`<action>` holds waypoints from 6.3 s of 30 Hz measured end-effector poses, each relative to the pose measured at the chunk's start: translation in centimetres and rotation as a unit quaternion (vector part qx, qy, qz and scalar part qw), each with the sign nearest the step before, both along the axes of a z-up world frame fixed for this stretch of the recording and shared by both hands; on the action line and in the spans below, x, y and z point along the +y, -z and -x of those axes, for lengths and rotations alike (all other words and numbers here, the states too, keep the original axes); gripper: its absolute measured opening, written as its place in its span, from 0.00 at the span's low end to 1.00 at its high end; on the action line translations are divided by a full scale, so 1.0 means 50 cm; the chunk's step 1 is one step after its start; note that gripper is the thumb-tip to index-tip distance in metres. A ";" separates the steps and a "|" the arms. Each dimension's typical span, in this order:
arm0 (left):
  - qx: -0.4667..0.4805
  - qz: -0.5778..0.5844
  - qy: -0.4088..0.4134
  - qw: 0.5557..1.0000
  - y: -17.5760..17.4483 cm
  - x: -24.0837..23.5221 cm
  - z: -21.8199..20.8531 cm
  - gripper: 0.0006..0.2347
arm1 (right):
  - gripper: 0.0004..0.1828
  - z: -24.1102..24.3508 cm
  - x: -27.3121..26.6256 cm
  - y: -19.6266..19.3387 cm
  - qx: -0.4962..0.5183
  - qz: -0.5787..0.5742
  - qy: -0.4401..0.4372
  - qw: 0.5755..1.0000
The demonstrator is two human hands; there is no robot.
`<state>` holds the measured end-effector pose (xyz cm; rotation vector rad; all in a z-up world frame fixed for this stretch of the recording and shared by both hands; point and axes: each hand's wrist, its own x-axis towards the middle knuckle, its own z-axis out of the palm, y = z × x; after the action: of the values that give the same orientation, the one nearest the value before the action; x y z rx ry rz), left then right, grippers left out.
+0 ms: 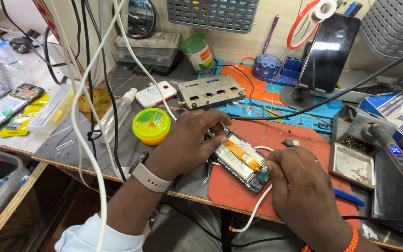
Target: The person strips the insulation from a black wire using pliers, twists the exposed copper strands, and then connects the wire to a circuit board on a disassembled mobile phone. They use a soldering iron to secure the connection to the board.
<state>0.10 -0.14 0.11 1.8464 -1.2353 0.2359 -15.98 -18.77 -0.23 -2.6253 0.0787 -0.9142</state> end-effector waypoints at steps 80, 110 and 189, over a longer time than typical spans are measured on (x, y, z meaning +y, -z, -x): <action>-0.005 0.114 -0.232 0.966 0.088 0.174 0.248 0.04 | 0.75 0.049 0.033 -0.062 0.416 0.162 0.157 0.881; -0.151 -0.107 -0.106 0.977 -0.007 -0.187 -0.080 0.09 | 0.37 0.062 -0.064 -0.141 0.520 0.174 0.087 0.832; -0.085 0.062 -0.021 0.994 -0.070 -0.096 -0.047 0.06 | 0.08 0.034 -0.081 -0.002 0.301 0.293 0.019 0.907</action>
<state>2.47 -4.92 3.62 1.7738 -1.2678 0.4899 -17.68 -22.83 -0.14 -3.3893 0.0067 -0.0886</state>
